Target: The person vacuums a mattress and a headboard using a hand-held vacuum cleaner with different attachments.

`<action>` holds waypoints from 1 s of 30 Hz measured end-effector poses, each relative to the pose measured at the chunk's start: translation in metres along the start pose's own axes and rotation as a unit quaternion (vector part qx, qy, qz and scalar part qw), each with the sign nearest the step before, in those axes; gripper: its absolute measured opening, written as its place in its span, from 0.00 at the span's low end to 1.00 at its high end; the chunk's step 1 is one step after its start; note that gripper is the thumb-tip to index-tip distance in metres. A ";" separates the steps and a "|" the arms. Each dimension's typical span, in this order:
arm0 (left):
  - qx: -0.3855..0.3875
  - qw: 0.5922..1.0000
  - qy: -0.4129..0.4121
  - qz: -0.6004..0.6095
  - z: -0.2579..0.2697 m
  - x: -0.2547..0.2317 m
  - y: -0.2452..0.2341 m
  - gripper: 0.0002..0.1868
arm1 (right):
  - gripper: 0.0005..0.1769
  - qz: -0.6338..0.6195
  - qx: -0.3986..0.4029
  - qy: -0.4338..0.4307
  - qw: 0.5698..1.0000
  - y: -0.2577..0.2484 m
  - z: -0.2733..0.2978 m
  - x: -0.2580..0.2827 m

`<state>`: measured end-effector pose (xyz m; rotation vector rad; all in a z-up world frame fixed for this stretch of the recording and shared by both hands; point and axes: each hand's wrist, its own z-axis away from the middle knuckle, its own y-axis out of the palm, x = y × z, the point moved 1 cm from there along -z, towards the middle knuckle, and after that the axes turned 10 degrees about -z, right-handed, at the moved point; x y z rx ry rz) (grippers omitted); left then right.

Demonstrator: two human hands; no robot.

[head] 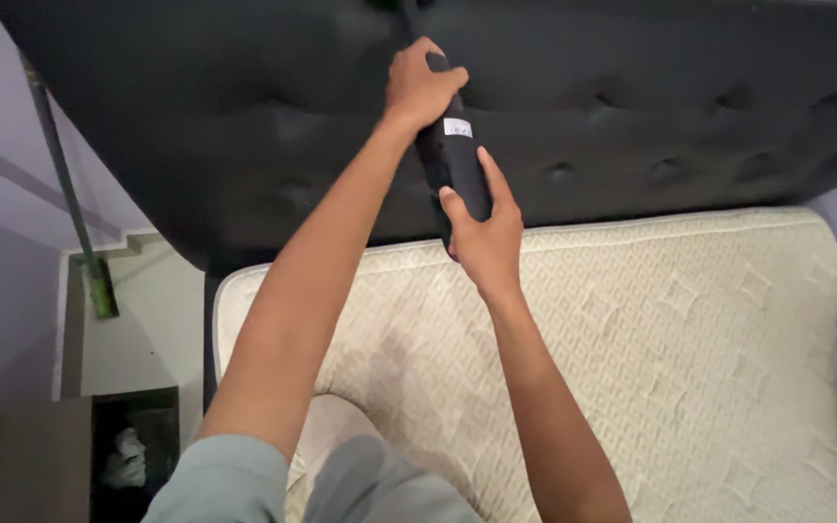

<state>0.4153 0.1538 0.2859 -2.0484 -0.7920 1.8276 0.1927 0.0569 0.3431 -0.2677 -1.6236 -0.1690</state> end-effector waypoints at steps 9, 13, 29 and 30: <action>0.012 0.999 -0.027 0.016 -0.005 -0.007 0.002 0.22 | 0.37 0.005 0.005 0.015 1.000 -0.005 -0.004 0.015; -0.032 0.999 0.015 0.004 -0.011 -0.005 0.008 0.23 | 0.37 0.012 0.003 0.004 1.000 -0.003 -0.009 0.016; 0.011 0.999 0.018 -0.041 -0.038 0.018 0.022 0.19 | 0.39 -0.009 -0.019 0.033 0.999 0.023 -0.022 -0.015; 0.011 0.999 0.022 -0.030 -0.039 0.020 0.023 0.19 | 0.39 -0.008 -0.018 0.035 0.999 0.023 -0.023 -0.016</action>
